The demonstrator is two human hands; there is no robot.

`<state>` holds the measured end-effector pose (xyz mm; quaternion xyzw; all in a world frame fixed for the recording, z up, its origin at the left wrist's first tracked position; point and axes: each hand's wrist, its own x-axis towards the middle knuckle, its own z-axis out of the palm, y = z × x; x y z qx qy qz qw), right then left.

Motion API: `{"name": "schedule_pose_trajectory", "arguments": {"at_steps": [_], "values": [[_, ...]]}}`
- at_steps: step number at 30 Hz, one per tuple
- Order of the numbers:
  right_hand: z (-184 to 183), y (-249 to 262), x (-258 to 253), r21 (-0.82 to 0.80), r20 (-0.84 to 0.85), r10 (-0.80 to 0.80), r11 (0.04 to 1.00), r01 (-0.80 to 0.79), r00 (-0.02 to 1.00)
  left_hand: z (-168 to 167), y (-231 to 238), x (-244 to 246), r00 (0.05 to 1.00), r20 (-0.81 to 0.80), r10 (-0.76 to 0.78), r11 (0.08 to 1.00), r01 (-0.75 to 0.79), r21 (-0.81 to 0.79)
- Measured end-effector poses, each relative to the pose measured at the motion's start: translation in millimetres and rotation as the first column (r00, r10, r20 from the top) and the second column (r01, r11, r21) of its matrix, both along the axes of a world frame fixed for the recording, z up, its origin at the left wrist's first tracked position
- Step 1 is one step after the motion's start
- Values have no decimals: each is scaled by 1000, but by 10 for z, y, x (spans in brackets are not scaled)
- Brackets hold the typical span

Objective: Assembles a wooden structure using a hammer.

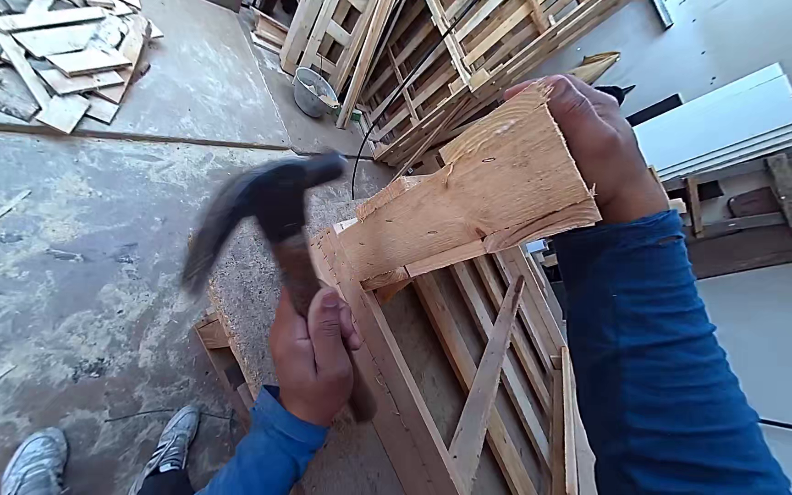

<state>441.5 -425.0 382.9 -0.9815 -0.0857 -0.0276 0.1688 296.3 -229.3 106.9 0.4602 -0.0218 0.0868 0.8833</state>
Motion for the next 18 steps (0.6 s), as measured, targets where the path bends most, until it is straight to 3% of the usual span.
{"name": "schedule_pose_trajectory", "arguments": {"at_steps": [2, 4, 6, 10, 11, 13, 15, 16, 18], "values": [[-9, 2, 12, 11, 7, 3, 1000, -3, 1000, -86, -162, -29, 1000, -3, 19, 1000, -19, 16], [-3, -16, 7, 4, 23, -5, 1000, 5, 1000, -372, -334, -74, 979, -102, -177, 961, 194, 199], [6, -8, 29, -11, 21, -11, 1000, 11, 1000, -470, -275, -36, 945, -174, -277, 932, 308, 189], [1, 14, 35, -10, 14, -7, 1000, 7, 1000, -145, -84, -92, 999, -22, -23, 1000, 24, 8], [-12, 5, 18, -3, 15, -6, 1000, 6, 1000, -161, -132, -109, 998, -35, -61, 997, 62, 37], [0, -13, 7, -4, 17, -1, 1000, 1, 1000, -374, -238, -83, 951, -143, -273, 943, 294, 153], [6, -14, 36, -7, 17, -1, 1000, 1, 1000, -435, -82, -10, 889, -225, -398, 891, 433, 135], [14, -12, 51, -10, 24, -8, 1000, 9, 1000, -385, 19, -40, 904, -205, -374, 912, 399, 95], [-4, -10, 17, -16, 7, -14, 1000, 14, 1000, -232, 77, -111, 980, -95, -175, 984, 178, 22]]}}
